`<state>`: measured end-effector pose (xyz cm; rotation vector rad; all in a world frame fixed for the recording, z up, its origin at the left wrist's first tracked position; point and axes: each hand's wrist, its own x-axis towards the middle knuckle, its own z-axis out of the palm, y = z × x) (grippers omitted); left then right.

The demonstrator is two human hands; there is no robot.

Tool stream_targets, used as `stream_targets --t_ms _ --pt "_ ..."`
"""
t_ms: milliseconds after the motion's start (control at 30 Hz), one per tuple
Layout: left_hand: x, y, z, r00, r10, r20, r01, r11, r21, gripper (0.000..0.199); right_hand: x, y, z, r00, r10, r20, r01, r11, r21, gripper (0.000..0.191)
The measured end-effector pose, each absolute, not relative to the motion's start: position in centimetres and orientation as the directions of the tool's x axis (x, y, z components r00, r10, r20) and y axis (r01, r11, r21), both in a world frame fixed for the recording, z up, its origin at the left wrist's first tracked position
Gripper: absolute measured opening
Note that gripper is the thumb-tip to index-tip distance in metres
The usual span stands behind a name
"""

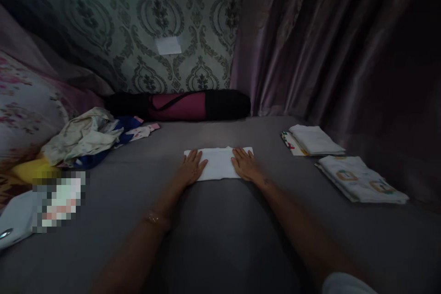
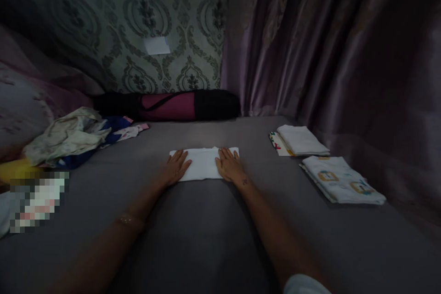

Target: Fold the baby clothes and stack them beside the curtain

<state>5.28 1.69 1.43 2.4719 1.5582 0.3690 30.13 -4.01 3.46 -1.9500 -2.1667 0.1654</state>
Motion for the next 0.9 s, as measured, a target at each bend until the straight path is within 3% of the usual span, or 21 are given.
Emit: stream_targets --t_ms 200,433,567,700,900 --pt "2.9 2.6 0.9 0.421 0.903 0.084 0.844 -0.424 0.330 0.060 32.5 -4.2 2.9 0.005 0.998 0.062 0.967 0.011 -0.255 0.058" --pt "0.7 2.8 1.0 0.357 0.926 0.125 0.843 -0.377 0.383 0.050 32.6 -4.6 2.6 0.349 0.915 0.204 0.924 -0.299 -0.238 0.062" --pt "-0.3 2.6 1.5 0.199 0.965 0.169 0.878 -0.252 0.407 0.044 32.8 -5.3 3.4 0.340 0.912 0.228 0.930 -0.291 -0.223 0.047" --pt "0.6 2.4 2.2 0.005 0.945 0.326 0.916 -0.135 0.378 0.035 33.0 -5.6 4.4 0.364 0.917 0.162 0.914 -0.319 -0.250 0.043" --pt "7.9 1.3 3.2 0.255 0.886 0.387 0.795 -0.420 0.437 0.038 33.5 -4.6 4.6 0.404 0.914 0.018 0.869 -0.378 -0.319 0.048"
